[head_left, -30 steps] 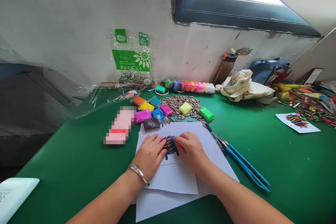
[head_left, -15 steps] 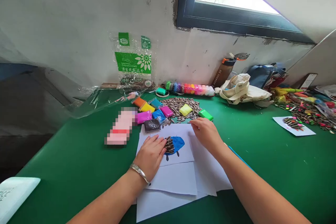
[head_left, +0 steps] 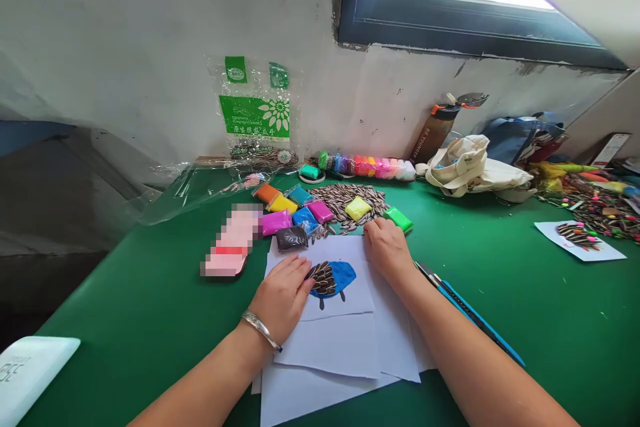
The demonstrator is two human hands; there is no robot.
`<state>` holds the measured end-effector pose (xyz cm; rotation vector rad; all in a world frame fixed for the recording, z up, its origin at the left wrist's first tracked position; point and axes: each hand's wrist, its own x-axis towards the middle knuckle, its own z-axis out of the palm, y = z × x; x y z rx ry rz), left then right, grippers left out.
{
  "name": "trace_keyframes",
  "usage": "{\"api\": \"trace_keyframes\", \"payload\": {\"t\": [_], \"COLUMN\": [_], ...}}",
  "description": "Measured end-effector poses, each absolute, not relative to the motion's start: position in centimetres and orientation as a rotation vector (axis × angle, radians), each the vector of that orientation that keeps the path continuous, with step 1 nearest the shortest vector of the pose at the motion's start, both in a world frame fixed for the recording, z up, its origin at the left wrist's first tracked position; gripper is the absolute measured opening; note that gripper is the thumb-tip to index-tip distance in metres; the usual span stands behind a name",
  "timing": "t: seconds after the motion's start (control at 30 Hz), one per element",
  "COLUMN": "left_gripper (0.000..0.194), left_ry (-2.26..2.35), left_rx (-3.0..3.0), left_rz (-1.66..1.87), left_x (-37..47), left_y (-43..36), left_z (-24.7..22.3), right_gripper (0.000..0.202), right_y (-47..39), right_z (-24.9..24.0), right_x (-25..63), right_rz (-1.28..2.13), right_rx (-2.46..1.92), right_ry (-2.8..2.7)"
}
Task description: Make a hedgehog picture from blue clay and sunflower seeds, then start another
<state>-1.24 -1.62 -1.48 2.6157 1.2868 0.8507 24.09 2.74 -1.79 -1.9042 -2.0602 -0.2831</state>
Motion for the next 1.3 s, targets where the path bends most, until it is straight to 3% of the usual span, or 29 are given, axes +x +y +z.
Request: {"api": "trace_keyframes", "payload": {"t": [0.1,0.3,0.43,0.8,1.3], "left_gripper": [0.028,0.028,0.028,0.038,0.044], "left_ry": [1.290,1.271,1.274,1.269,1.290], "left_rx": [2.645,2.688,2.677,2.658,2.644], "left_rz": [0.825,0.764,0.790,0.581,0.407], "left_x": [-1.3,-0.8,-0.8,-0.3,0.4], "left_y": [-1.6,-2.0,-2.0,-2.6,-3.0], "left_z": [-1.5,-1.4,-1.3,-1.1,-0.9], "right_gripper": [0.020,0.021,0.023,0.024,0.020], "right_y": [2.0,-0.1,-0.8,-1.4,-1.0], "right_z": [-1.0,1.2,1.3,-0.6,-1.5], "right_x": [23.6,21.6,20.8,19.8,19.7], "right_rz": [-0.170,0.402,0.548,0.345,0.312], "right_rx": [-1.835,-1.503,-1.448,-1.410,-1.284], "right_ry": [-1.969,-2.007,-2.025,-2.089,-2.106]}}
